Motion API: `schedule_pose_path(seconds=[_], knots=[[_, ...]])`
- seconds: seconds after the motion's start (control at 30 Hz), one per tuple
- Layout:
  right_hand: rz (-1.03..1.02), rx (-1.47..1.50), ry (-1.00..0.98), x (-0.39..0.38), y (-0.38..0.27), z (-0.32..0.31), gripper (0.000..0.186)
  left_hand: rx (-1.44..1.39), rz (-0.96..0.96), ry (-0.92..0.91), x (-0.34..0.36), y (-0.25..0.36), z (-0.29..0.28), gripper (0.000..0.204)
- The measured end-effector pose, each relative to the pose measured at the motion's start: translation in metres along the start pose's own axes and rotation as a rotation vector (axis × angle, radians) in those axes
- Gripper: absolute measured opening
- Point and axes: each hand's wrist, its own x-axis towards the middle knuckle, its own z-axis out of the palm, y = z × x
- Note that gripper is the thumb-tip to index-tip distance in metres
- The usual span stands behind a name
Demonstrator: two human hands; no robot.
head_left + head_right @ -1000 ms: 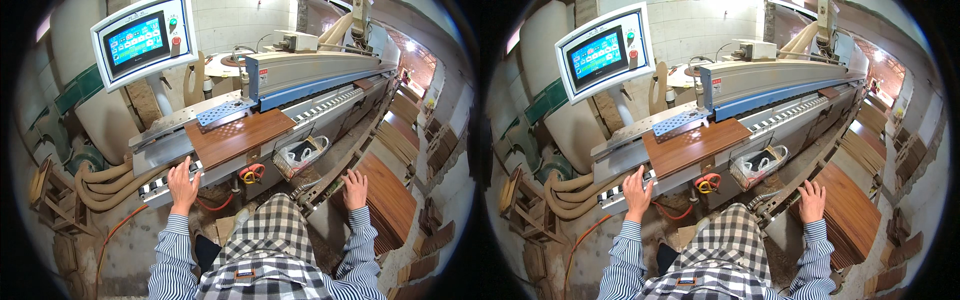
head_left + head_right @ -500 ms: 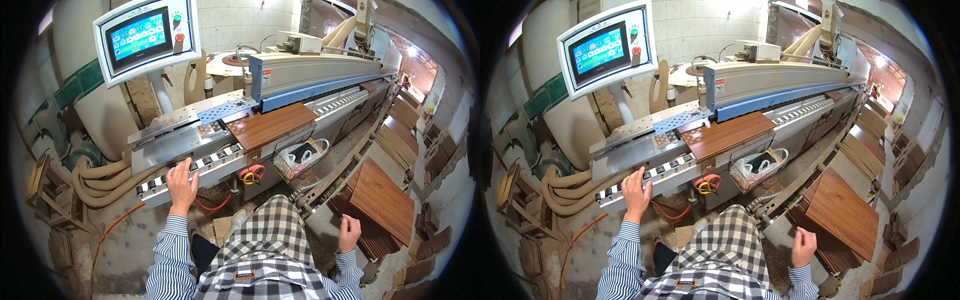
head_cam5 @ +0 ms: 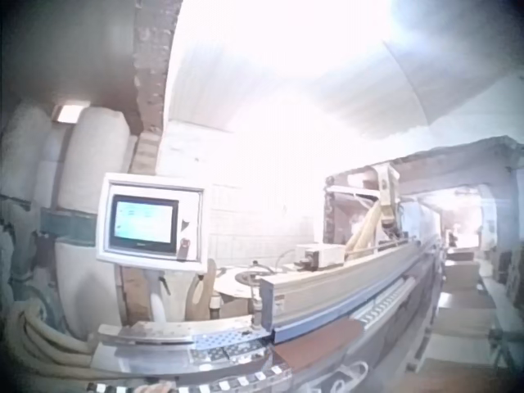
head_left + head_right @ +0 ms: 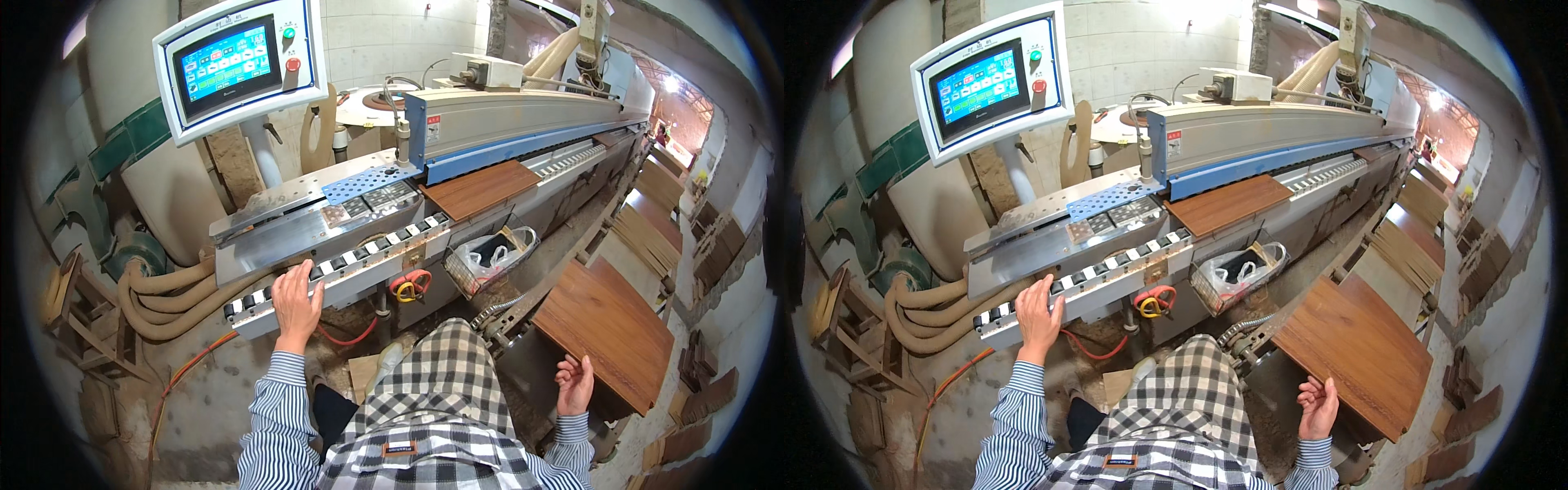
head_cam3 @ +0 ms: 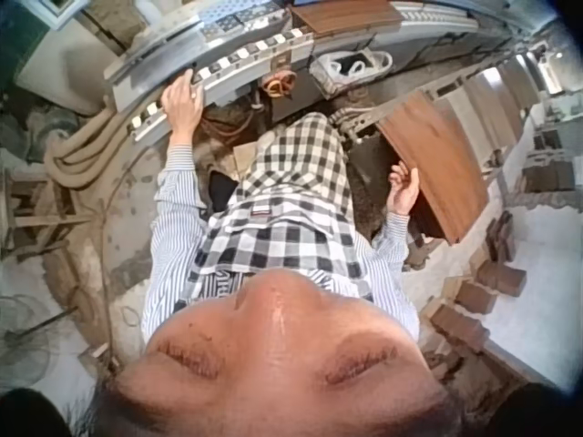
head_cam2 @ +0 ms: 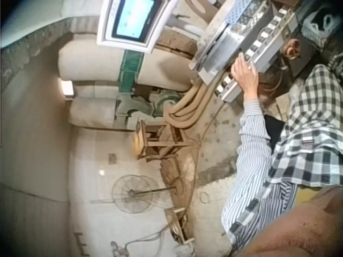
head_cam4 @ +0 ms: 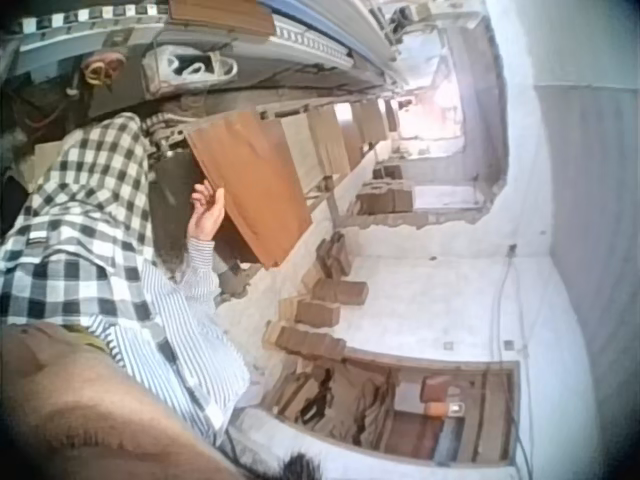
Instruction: The person feeds wooden planks into a large industrial sanding machine one at a time. The person retrieves planks from a stack, places them on the machine's conveyor, and collects the processed planks as they exit.
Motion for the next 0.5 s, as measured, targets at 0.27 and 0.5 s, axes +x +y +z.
schedule_pose_path(seconds=[0.27, 0.5], knots=[[-0.206, 0.194, 0.391, -0.007, -0.014, -0.038, 0.019, -0.046, 0.014, -0.067, -0.001, -0.002, -0.005, 0.049], [-0.063, 0.162, 0.129, -0.022, -0.008, 0.002, 0.012, -0.209, -0.014, -0.184, -0.017, 0.005, -0.036, 0.054]])
